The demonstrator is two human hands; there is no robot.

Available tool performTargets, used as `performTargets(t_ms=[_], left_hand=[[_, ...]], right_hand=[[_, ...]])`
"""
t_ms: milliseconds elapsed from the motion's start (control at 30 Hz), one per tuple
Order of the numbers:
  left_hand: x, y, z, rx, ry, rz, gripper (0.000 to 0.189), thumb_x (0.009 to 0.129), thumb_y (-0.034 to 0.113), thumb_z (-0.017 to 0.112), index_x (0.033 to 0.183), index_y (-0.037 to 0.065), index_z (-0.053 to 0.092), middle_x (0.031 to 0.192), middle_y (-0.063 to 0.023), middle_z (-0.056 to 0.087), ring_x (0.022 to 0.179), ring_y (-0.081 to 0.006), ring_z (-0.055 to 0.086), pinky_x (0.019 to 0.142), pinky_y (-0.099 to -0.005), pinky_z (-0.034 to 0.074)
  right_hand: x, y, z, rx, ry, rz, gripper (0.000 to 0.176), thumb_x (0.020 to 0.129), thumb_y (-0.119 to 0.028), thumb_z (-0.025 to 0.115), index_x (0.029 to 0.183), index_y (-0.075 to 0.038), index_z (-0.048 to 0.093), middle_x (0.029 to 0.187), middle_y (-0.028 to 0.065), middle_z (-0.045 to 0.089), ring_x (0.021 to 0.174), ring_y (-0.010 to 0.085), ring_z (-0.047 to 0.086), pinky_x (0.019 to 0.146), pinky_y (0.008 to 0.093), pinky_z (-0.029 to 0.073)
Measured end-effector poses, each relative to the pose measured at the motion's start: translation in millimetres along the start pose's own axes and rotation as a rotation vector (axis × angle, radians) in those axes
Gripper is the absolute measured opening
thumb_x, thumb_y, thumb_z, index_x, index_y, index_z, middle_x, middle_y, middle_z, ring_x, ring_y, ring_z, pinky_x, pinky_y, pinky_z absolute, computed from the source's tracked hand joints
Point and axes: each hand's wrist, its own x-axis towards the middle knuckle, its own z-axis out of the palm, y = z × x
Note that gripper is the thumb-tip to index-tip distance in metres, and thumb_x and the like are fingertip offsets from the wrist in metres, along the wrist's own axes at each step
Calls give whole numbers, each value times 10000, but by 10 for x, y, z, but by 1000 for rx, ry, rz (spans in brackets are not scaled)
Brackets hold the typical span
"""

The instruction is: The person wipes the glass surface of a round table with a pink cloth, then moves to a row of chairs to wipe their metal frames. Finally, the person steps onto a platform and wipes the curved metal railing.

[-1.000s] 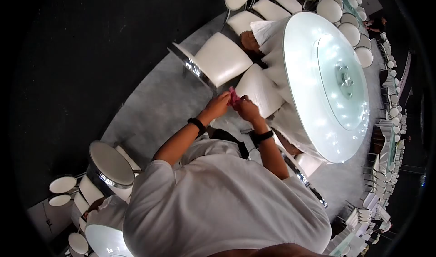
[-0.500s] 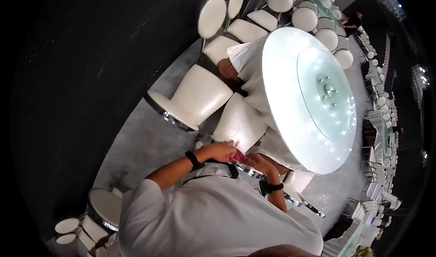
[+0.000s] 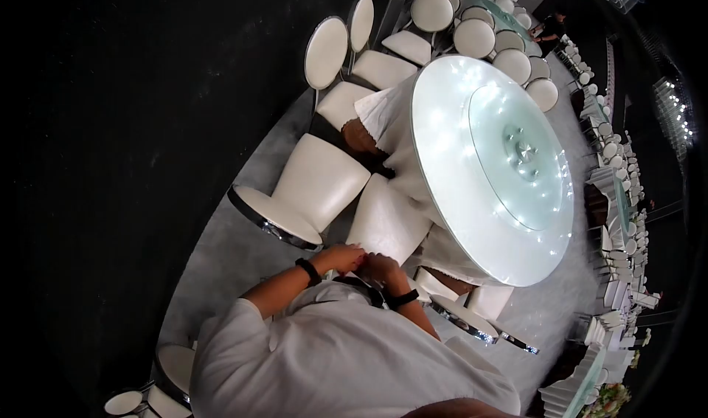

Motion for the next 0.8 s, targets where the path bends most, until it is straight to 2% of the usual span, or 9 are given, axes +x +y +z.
performTargets(t_ms=[33,167,233,333,367,433,500,733,800], left_hand=[[-104,17,-83,10,9,7,413,832,291,670,1160,51,591,1201,-223,616,1049,-394,627,873,-466,521],[-442,170,-516,-134,-255,-201,264,859,172,624,1083,36,591,1017,-201,663,917,-404,662,766,-482,523],[-685,192,-771,-61,-160,-96,214,869,166,594,1043,42,610,976,-203,678,889,-386,671,736,-464,529],[-1135,372,-1482,0,-73,-109,177,871,150,566,993,42,634,915,-176,701,854,-357,685,730,-443,536],[-1319,429,-1773,-248,-172,-339,171,857,139,561,969,48,652,853,-151,711,825,-342,693,745,-442,539],[-1642,18,-1907,-11,70,-272,168,839,131,576,956,48,663,882,-157,713,849,-346,694,765,-445,539],[-2033,-279,-2156,50,348,-217,131,837,108,576,921,40,650,975,-194,670,958,-370,647,825,-460,508],[-2556,-952,-2590,409,945,-141,90,855,115,619,902,60,673,1009,-156,615,952,-364,591,835,-467,460],[-2487,-1016,-2588,355,942,-37,112,873,150,628,904,54,676,1018,-152,617,955,-354,594,839,-473,454]], right_hand=[[7,-85,57,18,59,33,396,895,-441,602,974,-58,665,905,198,713,874,380,704,763,467,569],[1,-369,-40,-30,157,-18,309,950,-341,557,992,-44,628,904,178,706,862,400,692,759,485,559],[138,-323,109,73,217,-216,269,940,-284,583,1036,-34,596,889,182,702,826,406,688,728,495,550],[263,-451,107,442,251,-217,172,973,-176,576,1052,-23,576,861,176,696,776,309,689,697,423,538],[315,-553,134,703,289,-211,144,986,-149,576,1045,-18,583,856,162,694,757,242,682,704,390,531],[409,-956,-6,803,311,-72,120,1009,-129,551,1070,-26,565,760,128,680,671,163,634,625,357,520],[660,-1316,13,679,467,-118,136,992,-164,565,1049,-42,557,815,201,695,700,340,699,602,431,536],[1600,-2347,164,366,638,138,312,972,-369,569,1186,-161,477,827,267,683,806,504,653,699,580,503],[1661,-2501,137,378,662,244,329,972,-350,568,1234,-177,470,851,272,685,836,495,657,705,576,506]])
